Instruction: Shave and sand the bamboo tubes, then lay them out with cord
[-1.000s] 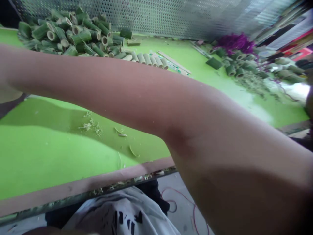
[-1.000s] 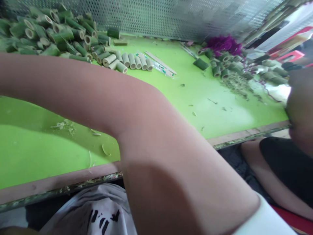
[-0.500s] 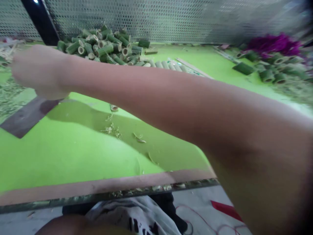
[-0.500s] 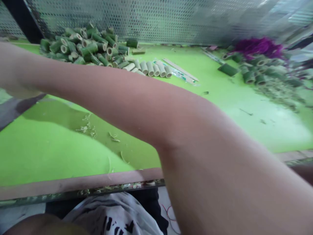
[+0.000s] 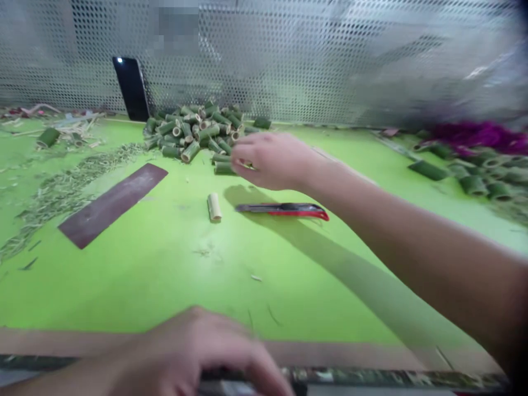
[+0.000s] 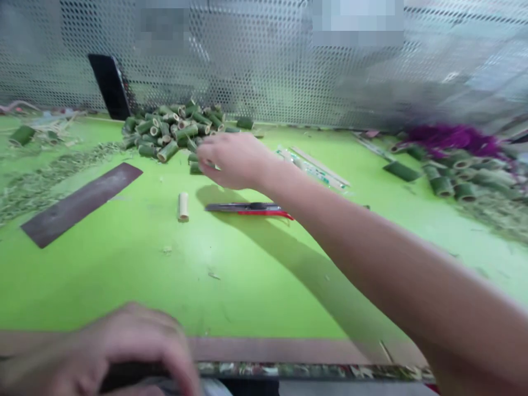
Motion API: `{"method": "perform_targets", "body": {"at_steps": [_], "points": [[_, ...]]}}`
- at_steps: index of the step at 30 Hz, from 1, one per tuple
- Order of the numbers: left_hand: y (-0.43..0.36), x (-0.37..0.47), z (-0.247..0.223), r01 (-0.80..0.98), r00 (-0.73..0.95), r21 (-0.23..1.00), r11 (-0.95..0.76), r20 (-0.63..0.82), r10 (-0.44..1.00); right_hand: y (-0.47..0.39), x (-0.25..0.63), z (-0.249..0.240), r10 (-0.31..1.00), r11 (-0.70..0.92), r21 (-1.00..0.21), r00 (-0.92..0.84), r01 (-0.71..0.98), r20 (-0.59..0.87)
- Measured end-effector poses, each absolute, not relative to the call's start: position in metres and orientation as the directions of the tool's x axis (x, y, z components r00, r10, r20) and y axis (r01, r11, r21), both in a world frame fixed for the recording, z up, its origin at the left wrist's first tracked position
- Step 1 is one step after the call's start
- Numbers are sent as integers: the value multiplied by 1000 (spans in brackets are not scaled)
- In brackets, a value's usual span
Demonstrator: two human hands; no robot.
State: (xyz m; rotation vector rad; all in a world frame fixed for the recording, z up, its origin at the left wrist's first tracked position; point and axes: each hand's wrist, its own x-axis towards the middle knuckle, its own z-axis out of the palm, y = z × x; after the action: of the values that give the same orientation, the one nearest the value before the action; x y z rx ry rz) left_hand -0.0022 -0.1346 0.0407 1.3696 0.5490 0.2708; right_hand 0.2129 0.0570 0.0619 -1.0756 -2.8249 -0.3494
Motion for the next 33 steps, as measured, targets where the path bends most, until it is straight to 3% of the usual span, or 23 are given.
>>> {"method": "perform_targets", "body": {"at_steps": [2,6,9,12,16,23,29,33], "points": [[-120,-26,52,327,751,945,-17,-249,612,50,249,51,748,638,108,-647,762,150],[-70,-51,66,694,548,647,-316,-189,815,32,286,21,798,603,-112,-597,790,81],[-25,-40,63,839,452,400,-369,-135,882,20,285,5,781,621,-196,-621,759,70],[1,-20,47,864,466,285,-414,-142,873,13,280,1,733,677,-206,-673,707,102],[4,-8,22,791,559,342,-508,-66,827,4,280,6,707,706,-179,-699,685,109],[4,-8,-2,688,574,533,-493,16,819,-17,273,11,732,679,-92,-664,728,152],[12,-5,-8,597,635,583,-550,75,769,-10,242,11,746,664,-36,-660,746,85],[14,-6,-10,574,645,588,-571,104,757,4,231,4,689,721,-22,-713,692,131]]}}
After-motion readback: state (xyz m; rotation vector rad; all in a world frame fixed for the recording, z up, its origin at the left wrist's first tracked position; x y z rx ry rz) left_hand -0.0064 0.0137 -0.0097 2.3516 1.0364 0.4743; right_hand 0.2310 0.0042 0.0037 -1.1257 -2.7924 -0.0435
